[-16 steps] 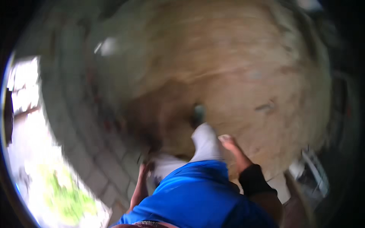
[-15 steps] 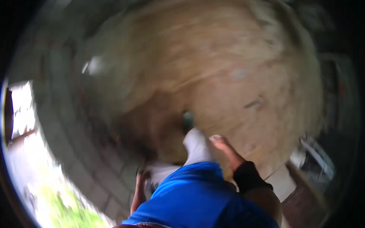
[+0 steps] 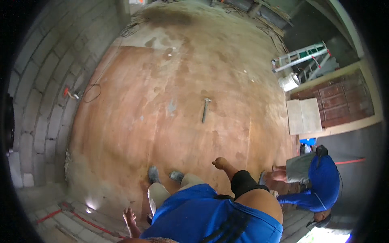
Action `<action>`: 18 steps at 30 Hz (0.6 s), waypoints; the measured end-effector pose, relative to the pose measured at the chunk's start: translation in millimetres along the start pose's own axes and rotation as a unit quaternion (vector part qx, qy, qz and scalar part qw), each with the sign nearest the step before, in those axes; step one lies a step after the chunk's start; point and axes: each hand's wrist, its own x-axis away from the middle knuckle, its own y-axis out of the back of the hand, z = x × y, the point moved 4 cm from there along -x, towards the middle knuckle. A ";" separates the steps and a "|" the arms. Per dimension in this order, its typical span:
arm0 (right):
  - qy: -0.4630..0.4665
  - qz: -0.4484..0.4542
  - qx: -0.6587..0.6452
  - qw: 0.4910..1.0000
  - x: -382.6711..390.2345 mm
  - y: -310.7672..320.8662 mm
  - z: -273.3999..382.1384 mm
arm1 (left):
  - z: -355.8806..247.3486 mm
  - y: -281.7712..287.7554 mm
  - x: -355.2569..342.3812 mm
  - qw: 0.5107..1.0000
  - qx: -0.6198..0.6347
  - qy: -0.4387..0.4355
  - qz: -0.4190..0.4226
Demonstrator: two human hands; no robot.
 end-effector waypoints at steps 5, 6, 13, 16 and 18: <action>-0.153 0.012 -0.165 0.974 38.9 -29.6 -16.7 | -46.2 -22.8 -89.8 0.982 -0.144 0.024 0.123; -0.167 -0.014 -0.223 0.960 46.4 -26.9 -10.2 | -61.6 -30.8 -104.6 0.969 -0.192 0.034 0.155; -0.199 -0.009 -0.264 0.944 77.4 -34.2 30.4 | -201.5 -89.6 -168.0 0.964 -0.207 0.012 0.165; -0.247 0.017 -0.403 0.881 93.8 -72.5 11.2 | -283.1 -167.3 -154.8 0.946 -0.276 -0.042 0.162; -0.253 0.053 -0.422 0.869 85.0 -75.3 12.3 | -334.0 -198.5 -163.6 0.930 -0.280 -0.051 0.233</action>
